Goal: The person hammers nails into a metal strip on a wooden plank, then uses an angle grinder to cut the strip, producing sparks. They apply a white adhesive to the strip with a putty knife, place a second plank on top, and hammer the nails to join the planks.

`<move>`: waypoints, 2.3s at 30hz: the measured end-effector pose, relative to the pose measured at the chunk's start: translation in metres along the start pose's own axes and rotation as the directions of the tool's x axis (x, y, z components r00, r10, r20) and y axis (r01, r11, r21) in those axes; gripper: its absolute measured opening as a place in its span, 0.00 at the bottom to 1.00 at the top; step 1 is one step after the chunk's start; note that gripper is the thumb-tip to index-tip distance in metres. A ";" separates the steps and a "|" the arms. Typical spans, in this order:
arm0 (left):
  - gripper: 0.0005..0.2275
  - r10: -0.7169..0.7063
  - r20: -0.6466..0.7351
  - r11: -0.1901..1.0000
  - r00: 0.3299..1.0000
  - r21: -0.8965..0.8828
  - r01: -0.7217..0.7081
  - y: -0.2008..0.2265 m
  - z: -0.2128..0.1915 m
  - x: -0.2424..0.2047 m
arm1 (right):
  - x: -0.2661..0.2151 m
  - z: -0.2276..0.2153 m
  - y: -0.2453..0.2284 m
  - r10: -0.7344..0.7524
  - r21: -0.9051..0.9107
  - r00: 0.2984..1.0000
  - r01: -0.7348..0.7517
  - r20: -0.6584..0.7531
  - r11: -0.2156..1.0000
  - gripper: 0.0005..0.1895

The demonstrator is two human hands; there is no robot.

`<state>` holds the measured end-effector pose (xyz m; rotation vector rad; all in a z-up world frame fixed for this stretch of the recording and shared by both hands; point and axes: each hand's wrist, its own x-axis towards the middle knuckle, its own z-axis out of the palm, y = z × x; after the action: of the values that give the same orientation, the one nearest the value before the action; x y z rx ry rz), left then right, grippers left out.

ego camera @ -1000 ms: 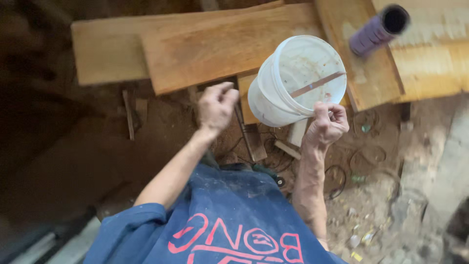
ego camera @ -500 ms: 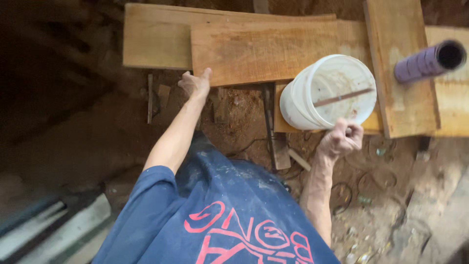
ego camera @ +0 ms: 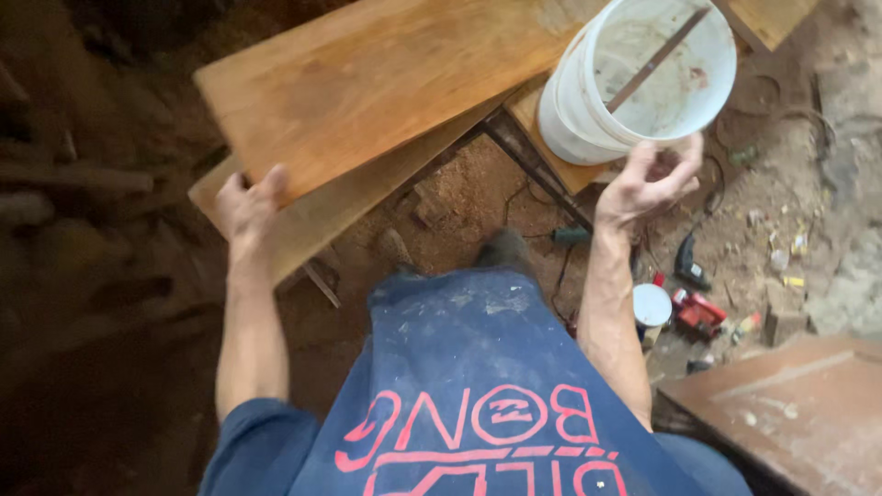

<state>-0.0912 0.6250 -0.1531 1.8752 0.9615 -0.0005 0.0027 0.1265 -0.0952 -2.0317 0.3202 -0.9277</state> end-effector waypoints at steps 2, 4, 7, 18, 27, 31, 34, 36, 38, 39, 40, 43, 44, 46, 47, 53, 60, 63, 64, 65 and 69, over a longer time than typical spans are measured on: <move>0.22 0.027 0.013 0.996 1.000 0.088 -0.028 -0.008 -0.025 0.004 | -0.013 -0.005 -0.015 -0.034 -0.094 0.999 0.031 -0.027 0.995 0.24; 0.22 -0.011 -0.006 0.943 1.000 0.332 0.012 -0.013 -0.036 -0.002 | -0.009 -0.008 -0.027 -0.048 -0.204 0.998 0.038 -0.044 0.978 0.20; 0.27 0.358 -0.135 0.761 0.924 0.616 -0.205 -0.010 -0.035 -0.018 | 0.016 -0.015 -0.042 -0.197 -0.287 0.980 0.191 0.007 0.939 0.11; 0.28 0.569 0.353 0.817 0.743 -0.140 -0.559 0.173 0.198 -0.114 | 0.155 0.055 0.006 -0.275 -0.212 0.307 0.922 0.911 0.324 0.20; 0.24 0.529 0.252 0.848 0.810 -0.126 -0.515 0.272 0.318 -0.128 | 0.187 0.033 -0.021 -0.071 -0.119 0.126 0.988 0.989 0.096 0.11; 0.21 0.748 0.108 0.664 0.655 -0.120 -0.738 0.290 0.323 -0.124 | 0.228 0.016 -0.036 -0.040 -0.213 0.235 0.929 0.971 0.304 0.10; 0.20 0.830 0.069 0.557 0.553 -0.102 -0.824 0.310 0.320 -0.117 | 0.241 0.010 -0.036 -0.052 -0.244 0.275 0.915 0.960 0.322 0.08; 0.21 0.877 0.010 0.479 0.480 -0.087 -0.873 0.323 0.317 -0.109 | 0.243 0.014 -0.030 -0.056 -0.245 0.279 0.911 0.959 0.333 0.08; 0.22 0.903 -0.024 0.427 0.429 -0.060 -0.902 0.329 0.318 -0.105 | 0.238 0.027 -0.020 -0.068 -0.230 0.274 0.898 0.959 0.375 0.10; 0.22 0.908 -0.032 0.416 0.417 -0.042 -0.908 0.330 0.319 -0.102 | 0.236 0.037 -0.013 -0.081 -0.232 0.286 0.888 0.955 0.398 0.09; 0.23 0.912 -0.036 0.407 0.408 -0.027 -0.913 0.329 0.322 -0.101 | 0.233 0.048 -0.006 -0.088 -0.234 0.297 0.876 0.951 0.421 0.09; 0.21 0.919 -0.095 0.383 0.382 -0.007 -0.924 0.322 0.332 -0.103 | 0.223 0.086 0.012 -0.037 -0.267 0.318 0.848 0.947 0.457 0.09; 0.21 0.911 -0.106 0.400 0.399 -0.009 -0.916 0.320 0.334 -0.104 | 0.219 0.097 0.016 -0.007 -0.283 0.323 0.841 0.946 0.462 0.09; 0.21 0.892 -0.132 0.435 0.433 -0.013 -0.900 0.317 0.336 -0.105 | 0.209 0.111 0.020 0.036 -0.262 0.283 0.822 0.958 0.506 0.11; 0.21 0.889 -0.147 0.436 0.434 -0.018 -0.900 0.316 0.336 -0.105 | 0.205 0.115 0.021 0.056 -0.250 0.260 0.813 0.964 0.526 0.11; 0.21 0.854 -0.240 0.461 0.462 -0.066 -0.885 0.317 0.339 -0.103 | 0.212 0.095 -0.001 0.168 -0.267 0.216 0.603 0.962 0.752 0.14; 0.21 0.567 -0.238 0.730 0.788 -0.297 -0.616 0.317 0.367 -0.086 | 0.253 0.023 -0.034 0.093 -0.321 0.547 0.337 0.832 0.885 0.13; 0.19 0.493 -0.252 0.774 0.833 -0.310 -0.552 0.312 0.381 -0.078 | 0.253 0.005 -0.032 0.024 -0.263 0.643 0.278 0.766 0.924 0.12; 0.19 0.465 -0.257 0.791 0.847 -0.309 -0.528 0.309 0.382 -0.073 | 0.249 0.003 -0.030 -0.004 -0.238 0.674 0.266 0.739 0.934 0.12; 0.19 0.447 -0.251 0.813 0.858 -0.285 -0.507 0.307 0.381 -0.067 | 0.242 0.001 -0.027 -0.067 -0.177 0.708 0.265 0.703 0.948 0.11; 0.21 0.485 -0.072 0.830 0.871 -0.274 -0.485 0.285 0.361 -0.052 | 0.197 0.003 -0.010 -0.199 -0.006 0.832 0.236 0.517 0.972 0.09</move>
<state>0.1896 0.2614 -0.0991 1.7960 0.4273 0.4247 0.1404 0.0308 0.0092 -2.3222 -0.1821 -0.4688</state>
